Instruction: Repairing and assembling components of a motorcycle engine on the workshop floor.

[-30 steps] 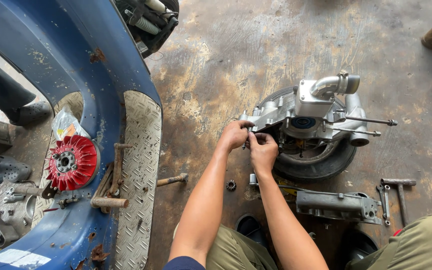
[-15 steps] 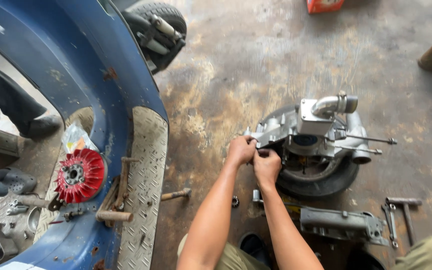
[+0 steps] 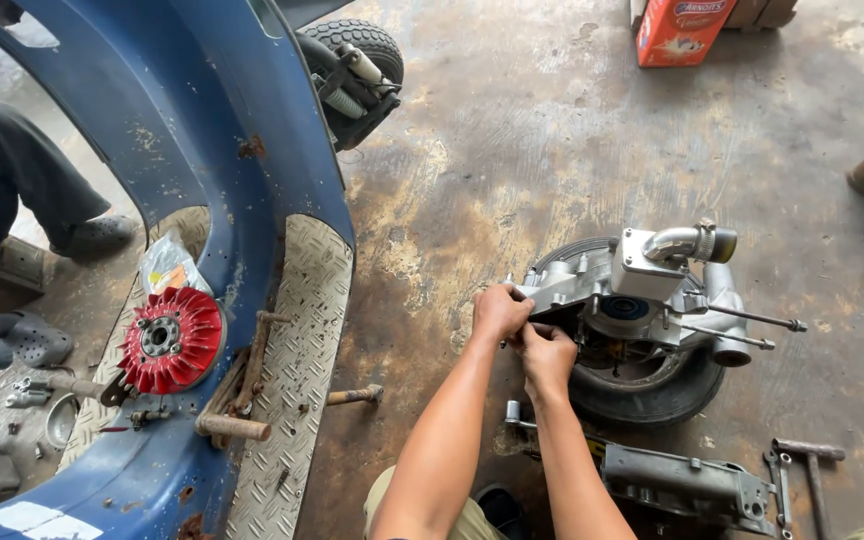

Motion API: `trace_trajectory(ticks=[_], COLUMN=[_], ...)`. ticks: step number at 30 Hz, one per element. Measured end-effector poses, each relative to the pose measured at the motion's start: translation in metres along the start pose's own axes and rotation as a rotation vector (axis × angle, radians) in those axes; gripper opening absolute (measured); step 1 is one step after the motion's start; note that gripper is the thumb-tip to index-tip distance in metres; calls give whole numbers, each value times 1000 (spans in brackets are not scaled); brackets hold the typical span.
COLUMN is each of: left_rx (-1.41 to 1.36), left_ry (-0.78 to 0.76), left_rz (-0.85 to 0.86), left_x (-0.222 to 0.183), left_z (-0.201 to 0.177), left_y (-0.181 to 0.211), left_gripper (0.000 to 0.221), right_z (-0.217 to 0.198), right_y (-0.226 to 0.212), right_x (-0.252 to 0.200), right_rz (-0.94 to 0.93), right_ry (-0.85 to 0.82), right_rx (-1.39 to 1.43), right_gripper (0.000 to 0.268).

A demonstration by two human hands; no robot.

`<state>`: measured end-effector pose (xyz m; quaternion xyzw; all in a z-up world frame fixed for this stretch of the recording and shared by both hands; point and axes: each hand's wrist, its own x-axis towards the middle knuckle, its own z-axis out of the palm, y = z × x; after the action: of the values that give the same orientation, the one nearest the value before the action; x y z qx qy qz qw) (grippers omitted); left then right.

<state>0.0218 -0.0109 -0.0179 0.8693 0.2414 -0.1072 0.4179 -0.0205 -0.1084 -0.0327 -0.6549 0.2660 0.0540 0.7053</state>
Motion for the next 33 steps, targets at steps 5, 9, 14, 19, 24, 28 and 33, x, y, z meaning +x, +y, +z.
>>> trace_trajectory(ticks=[5, 9, 14, 19, 24, 28, 33], left_rx=[-22, -3, 1, 59, 146, 172, 181], left_ry=[9, -11, -10, -102, -271, -291, -262], left_rz=[-6, 23, 59, 161, 279, 337, 387], left_x=[8, -4, 1, 17, -3, -16, -6], left_z=[7, -1, 4, 1, -26, -37, -30], left_y=[-5, 4, -2, -15, -8, 1, -11], left_gripper=[29, 28, 29, 33, 55, 61, 59], right_z=[-7, -11, -14, -22, -27, -36, -50], right_y=[-8, 2, -5, -16, -5, -6, -2], right_x=[-10, -3, -17, -34, -35, -39, -36], right_rz=[38, 27, 45, 53, 20, 4, -12], right_ry=[-63, -112, -126, -175, -190, -192, -205], right_rx=[125, 156, 207, 234, 232, 221, 231], right_gripper=[20, 20, 21, 21, 20, 20, 19])
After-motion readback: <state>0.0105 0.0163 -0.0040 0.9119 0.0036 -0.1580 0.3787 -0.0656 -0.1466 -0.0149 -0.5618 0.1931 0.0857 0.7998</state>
